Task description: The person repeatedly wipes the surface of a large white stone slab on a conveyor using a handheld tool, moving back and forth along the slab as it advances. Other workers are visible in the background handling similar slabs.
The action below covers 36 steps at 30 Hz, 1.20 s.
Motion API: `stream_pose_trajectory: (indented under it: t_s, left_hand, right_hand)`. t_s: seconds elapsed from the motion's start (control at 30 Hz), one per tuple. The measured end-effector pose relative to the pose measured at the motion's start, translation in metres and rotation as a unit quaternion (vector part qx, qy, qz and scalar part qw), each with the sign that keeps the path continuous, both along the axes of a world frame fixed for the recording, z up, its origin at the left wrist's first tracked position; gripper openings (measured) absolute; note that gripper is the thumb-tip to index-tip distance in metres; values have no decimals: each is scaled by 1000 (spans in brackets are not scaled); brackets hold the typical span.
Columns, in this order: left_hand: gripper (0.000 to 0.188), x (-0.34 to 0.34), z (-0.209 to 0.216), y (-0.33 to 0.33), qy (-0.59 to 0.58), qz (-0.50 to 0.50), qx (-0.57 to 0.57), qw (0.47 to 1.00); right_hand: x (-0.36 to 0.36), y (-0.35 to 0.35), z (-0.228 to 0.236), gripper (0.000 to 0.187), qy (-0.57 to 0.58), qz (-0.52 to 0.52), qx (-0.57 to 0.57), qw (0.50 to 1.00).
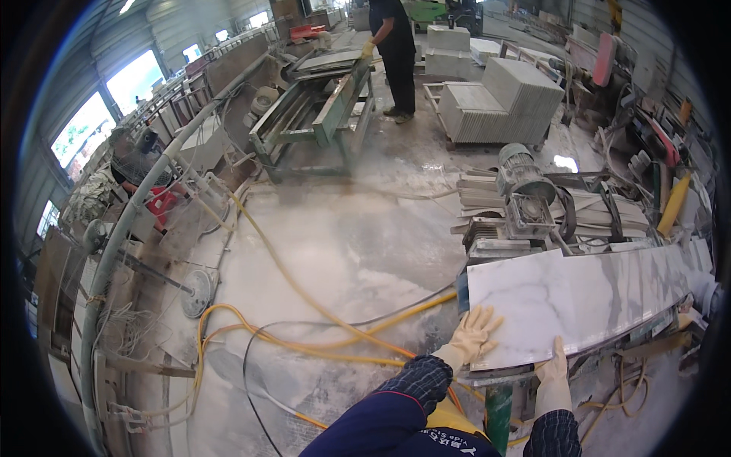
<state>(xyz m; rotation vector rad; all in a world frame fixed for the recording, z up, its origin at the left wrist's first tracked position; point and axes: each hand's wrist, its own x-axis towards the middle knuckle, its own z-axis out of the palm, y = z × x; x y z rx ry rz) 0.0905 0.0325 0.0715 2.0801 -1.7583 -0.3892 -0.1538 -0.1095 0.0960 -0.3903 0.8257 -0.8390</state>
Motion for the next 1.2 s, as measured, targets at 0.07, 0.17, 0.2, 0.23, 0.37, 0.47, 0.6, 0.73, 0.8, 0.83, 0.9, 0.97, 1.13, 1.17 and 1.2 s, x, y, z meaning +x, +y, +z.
stream_pose_trajectory:
  t_s: [0.07,0.17,0.2,0.23,0.37,0.47,0.6,0.73,0.8,0.83,0.9,0.97,1.13,1.17,1.2]
  left_hand:
    - [74,1,-12,2,32,31,-57,997]
    - [85,-3,-38,5,410,366,-75,832]
    - [79,5,-51,14,581,337,-27,741]
    - [61,8,-62,22,595,292,-27,748]
    - [44,18,-79,9,795,279,-14,538]
    - [62,21,-47,18,809,231,73,535]
    - [69,0,14,46,810,48,97,577]
    - [69,-24,57,53,747,-169,71,640]
    - [71,-45,82,54,728,-193,124,646]
    - [73,-65,92,46,746,-96,276,598]
    - [75,-106,102,48,720,-121,303,612]
    - [71,-146,107,47,646,-176,354,654]
    - [51,-254,99,98,528,-371,429,631]
    - [47,-277,97,116,500,-409,429,631]
    - [46,-300,95,136,463,-423,446,639]
  right_hand:
    - [5,9,6,55,-25,7,-27,999]
    - [16,28,18,60,-115,49,-115,986]
    - [24,35,21,61,-34,-3,-114,993]
    - [29,44,27,59,-14,-29,-92,995]
    - [60,88,66,44,273,-93,-152,945]
    - [69,128,105,40,221,-109,-149,958]
    - [38,168,138,39,187,-157,-111,963]
    - [-10,240,149,43,180,-299,-116,930]
    - [-34,276,150,51,215,-370,-68,901]
    - [-43,293,151,53,215,-416,-81,880]
    - [-58,347,152,51,183,-480,-18,858]
    - [-63,392,148,49,168,-555,-18,815]
    - [-51,517,116,45,182,-663,-36,725]
    - [-48,538,106,44,98,-700,-30,707]
    - [-46,554,95,45,23,-729,-17,684]
